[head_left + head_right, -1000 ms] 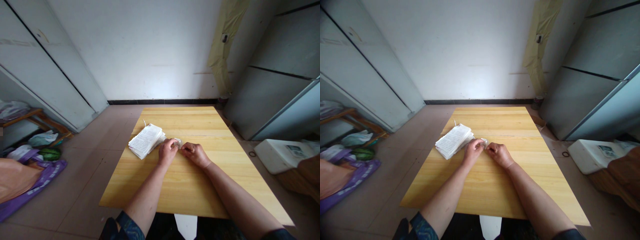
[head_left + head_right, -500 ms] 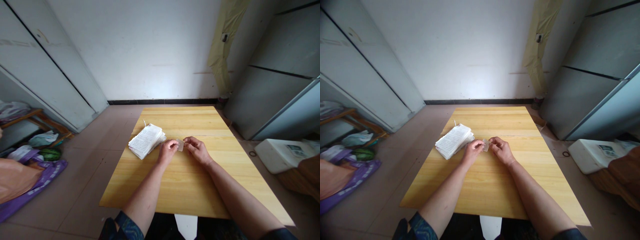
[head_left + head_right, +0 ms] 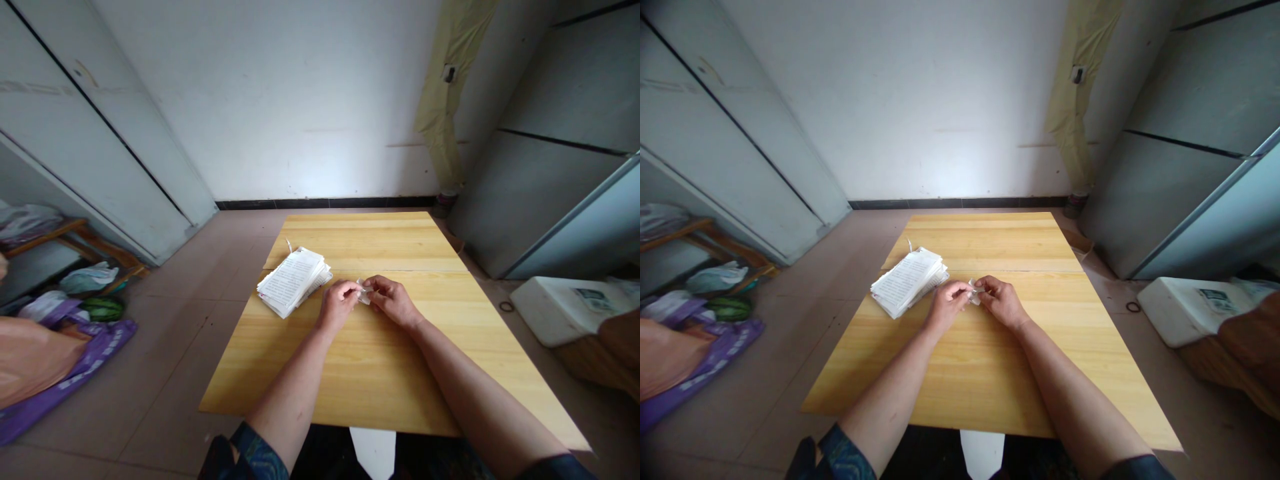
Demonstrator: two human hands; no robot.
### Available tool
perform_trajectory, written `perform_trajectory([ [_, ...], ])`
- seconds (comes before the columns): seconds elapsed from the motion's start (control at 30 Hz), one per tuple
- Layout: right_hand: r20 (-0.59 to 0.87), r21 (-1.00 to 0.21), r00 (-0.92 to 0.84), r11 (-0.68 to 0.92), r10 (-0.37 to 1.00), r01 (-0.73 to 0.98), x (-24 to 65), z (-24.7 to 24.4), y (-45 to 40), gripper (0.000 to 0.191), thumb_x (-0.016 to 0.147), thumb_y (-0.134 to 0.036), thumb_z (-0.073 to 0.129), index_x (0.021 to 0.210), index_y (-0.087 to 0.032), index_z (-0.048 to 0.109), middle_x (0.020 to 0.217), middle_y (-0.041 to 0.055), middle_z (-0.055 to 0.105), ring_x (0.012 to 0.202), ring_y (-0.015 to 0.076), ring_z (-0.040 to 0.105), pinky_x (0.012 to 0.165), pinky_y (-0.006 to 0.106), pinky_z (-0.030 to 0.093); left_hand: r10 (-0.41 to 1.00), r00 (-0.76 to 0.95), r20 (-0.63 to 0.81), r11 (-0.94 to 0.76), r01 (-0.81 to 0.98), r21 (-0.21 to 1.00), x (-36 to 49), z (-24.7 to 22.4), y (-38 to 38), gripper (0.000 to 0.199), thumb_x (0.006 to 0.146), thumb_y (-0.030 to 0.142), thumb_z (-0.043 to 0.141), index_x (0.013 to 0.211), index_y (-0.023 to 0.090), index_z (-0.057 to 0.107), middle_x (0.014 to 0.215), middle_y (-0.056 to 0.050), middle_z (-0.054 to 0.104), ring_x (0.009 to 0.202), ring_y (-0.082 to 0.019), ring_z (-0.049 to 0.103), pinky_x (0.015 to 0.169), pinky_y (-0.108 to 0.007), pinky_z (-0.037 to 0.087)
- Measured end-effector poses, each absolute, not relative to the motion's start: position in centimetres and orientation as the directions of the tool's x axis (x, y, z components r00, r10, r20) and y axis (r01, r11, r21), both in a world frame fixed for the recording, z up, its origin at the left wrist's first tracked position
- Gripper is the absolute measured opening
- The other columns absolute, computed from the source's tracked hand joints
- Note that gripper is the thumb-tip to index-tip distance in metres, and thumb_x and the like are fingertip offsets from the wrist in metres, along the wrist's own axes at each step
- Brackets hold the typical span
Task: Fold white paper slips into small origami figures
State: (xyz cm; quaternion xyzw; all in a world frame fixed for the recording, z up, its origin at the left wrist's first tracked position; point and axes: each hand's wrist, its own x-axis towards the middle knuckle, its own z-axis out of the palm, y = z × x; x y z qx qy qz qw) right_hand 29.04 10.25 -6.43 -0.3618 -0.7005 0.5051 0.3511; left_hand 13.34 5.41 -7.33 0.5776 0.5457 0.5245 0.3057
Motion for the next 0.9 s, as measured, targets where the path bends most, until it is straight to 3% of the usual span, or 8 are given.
perform_trajectory([
  [0.3, 0.095, -0.944, -0.507, 0.240, 0.857, 0.229, 29.05, -6.49, 10.48, 0.014, 0.074, -0.032, 0.055, 0.073, -0.018, 0.058, 0.052, -0.0046, 0.052, 0.046, 0.0090, 0.045, 0.047, 0.021, 0.033, 0.941, -0.156, 0.300, -0.231, 0.352, 0.907, 13.43, -7.40, 5.37, 0.011, 0.078, 0.016, 0.055, 0.080, 0.015, 0.066, 0.069, -0.001, 0.060, 0.053, -0.009, 0.053, 0.048, -0.018, 0.043],
  [0.6, 0.080, -0.969, -0.514, 0.187, 0.854, 0.160, 29.13, -6.41, 10.41, 0.024, 0.072, -0.041, 0.063, 0.075, -0.017, 0.060, 0.058, -0.0026, 0.057, 0.047, 0.0094, 0.048, 0.047, 0.021, 0.036, 0.937, -0.165, 0.307, -0.223, 0.391, 0.893, 13.40, -7.83, 5.49, 0.011, 0.077, 0.017, 0.058, 0.081, 0.016, 0.067, 0.075, -0.003, 0.065, 0.059, -0.010, 0.056, 0.052, -0.019, 0.045],
  [0.9, 0.091, -0.981, -0.517, 0.166, 0.851, 0.102, 29.18, -6.07, 10.31, 0.026, 0.072, -0.044, 0.065, 0.072, -0.018, 0.060, 0.057, -0.0024, 0.057, 0.045, 0.0092, 0.048, 0.046, 0.022, 0.037, 0.953, -0.206, 0.222, -0.159, 0.283, 0.946, 13.38, -8.16, 5.63, 0.020, 0.071, 0.016, 0.061, 0.089, 0.013, 0.069, 0.070, -0.002, 0.066, 0.058, -0.011, 0.059, 0.053, -0.020, 0.049],
])
